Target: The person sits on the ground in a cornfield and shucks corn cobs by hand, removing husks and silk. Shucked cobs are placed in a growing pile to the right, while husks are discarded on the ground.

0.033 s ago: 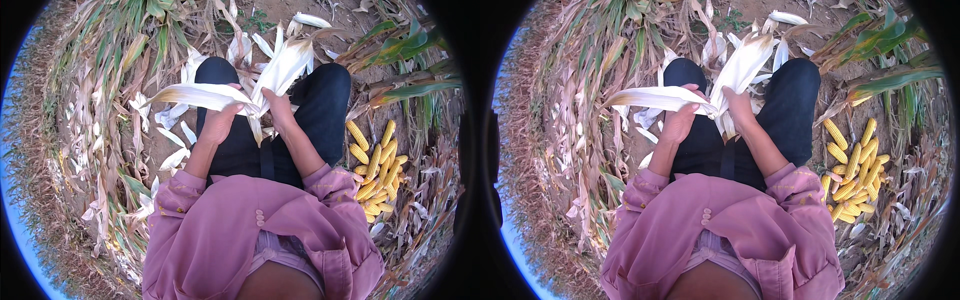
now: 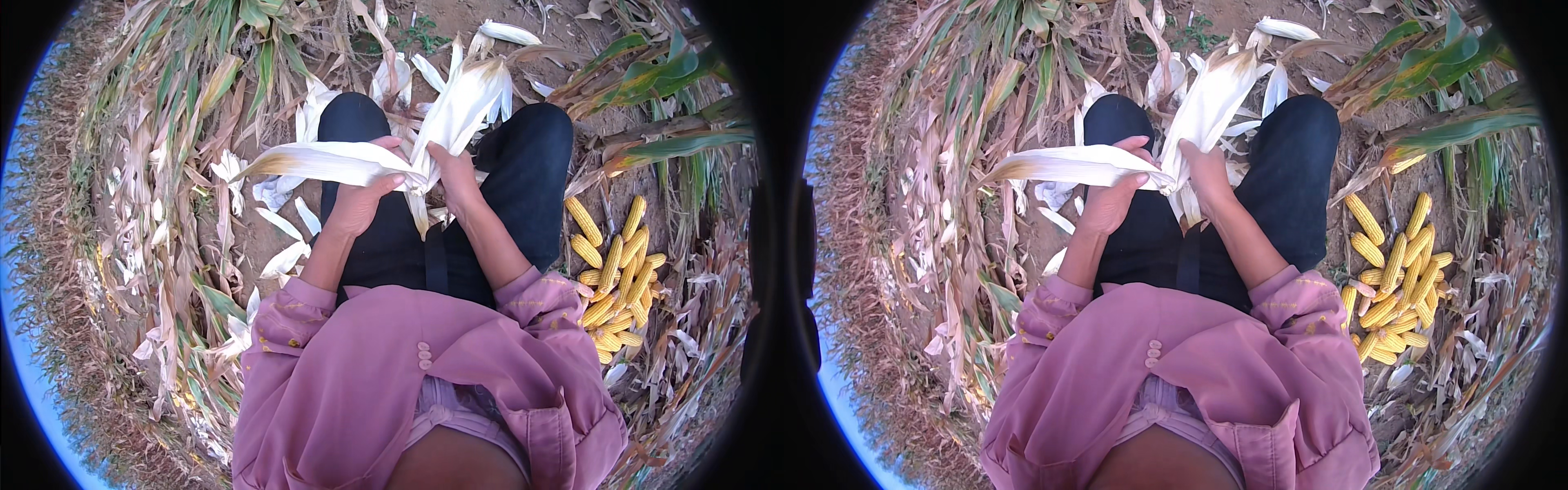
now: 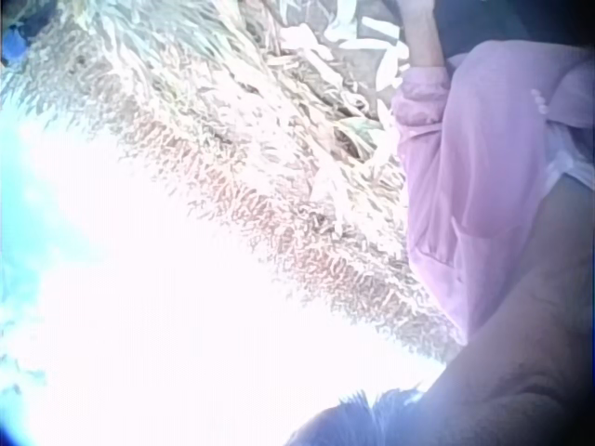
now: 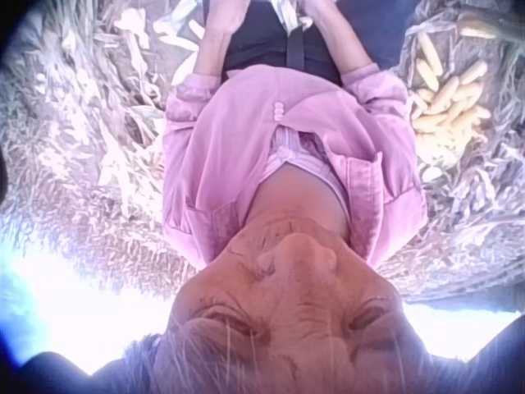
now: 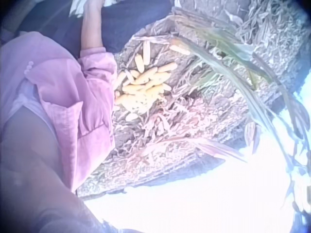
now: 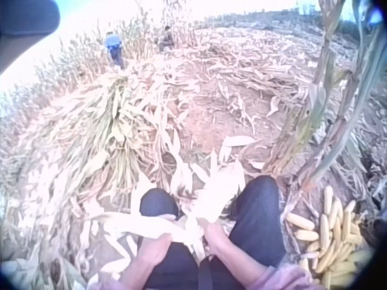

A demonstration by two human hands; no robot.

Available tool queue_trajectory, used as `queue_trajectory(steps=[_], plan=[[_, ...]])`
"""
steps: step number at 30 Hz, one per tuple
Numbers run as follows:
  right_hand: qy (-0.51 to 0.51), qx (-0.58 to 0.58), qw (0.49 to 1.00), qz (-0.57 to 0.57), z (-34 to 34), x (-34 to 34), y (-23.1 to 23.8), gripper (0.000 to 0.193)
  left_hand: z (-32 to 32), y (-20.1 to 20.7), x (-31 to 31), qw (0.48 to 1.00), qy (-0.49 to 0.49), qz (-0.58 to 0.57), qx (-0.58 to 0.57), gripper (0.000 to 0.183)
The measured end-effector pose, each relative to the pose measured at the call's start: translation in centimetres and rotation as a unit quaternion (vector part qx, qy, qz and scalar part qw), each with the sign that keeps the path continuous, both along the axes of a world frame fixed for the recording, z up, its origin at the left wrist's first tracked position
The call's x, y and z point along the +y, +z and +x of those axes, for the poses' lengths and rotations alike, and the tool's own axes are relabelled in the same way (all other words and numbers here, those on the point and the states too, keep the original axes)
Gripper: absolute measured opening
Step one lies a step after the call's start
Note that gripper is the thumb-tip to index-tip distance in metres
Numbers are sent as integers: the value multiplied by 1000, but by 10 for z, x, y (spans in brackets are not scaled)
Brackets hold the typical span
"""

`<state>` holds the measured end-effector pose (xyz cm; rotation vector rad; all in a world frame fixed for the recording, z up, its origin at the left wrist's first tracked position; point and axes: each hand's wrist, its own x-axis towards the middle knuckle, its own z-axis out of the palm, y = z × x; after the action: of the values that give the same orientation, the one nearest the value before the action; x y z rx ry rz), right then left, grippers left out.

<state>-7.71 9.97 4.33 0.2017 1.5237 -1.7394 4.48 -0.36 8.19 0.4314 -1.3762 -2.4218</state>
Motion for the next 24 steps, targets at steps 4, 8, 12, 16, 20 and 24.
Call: queue_trajectory(steps=[4,8,12,16,20,24], plan=[[15,47,999,-11,2,-4,-1,38,-2,1,4,986,-16,-165,-27,27],[-7,53,998,12,0,-13,-9,35,-7,-8,18,994,95,-11,-56,22],[-58,20,998,8,-3,-20,-14,34,-15,-1,30,967,214,127,-47,22],[-89,-4,996,10,-5,-27,-26,34,-10,-19,36,967,235,65,-73,29],[-82,6,996,31,-12,-35,-54,35,0,-11,41,950,173,-167,-199,33],[-81,16,995,56,-11,-42,-71,36,0,-10,45,932,179,-294,-113,33]])
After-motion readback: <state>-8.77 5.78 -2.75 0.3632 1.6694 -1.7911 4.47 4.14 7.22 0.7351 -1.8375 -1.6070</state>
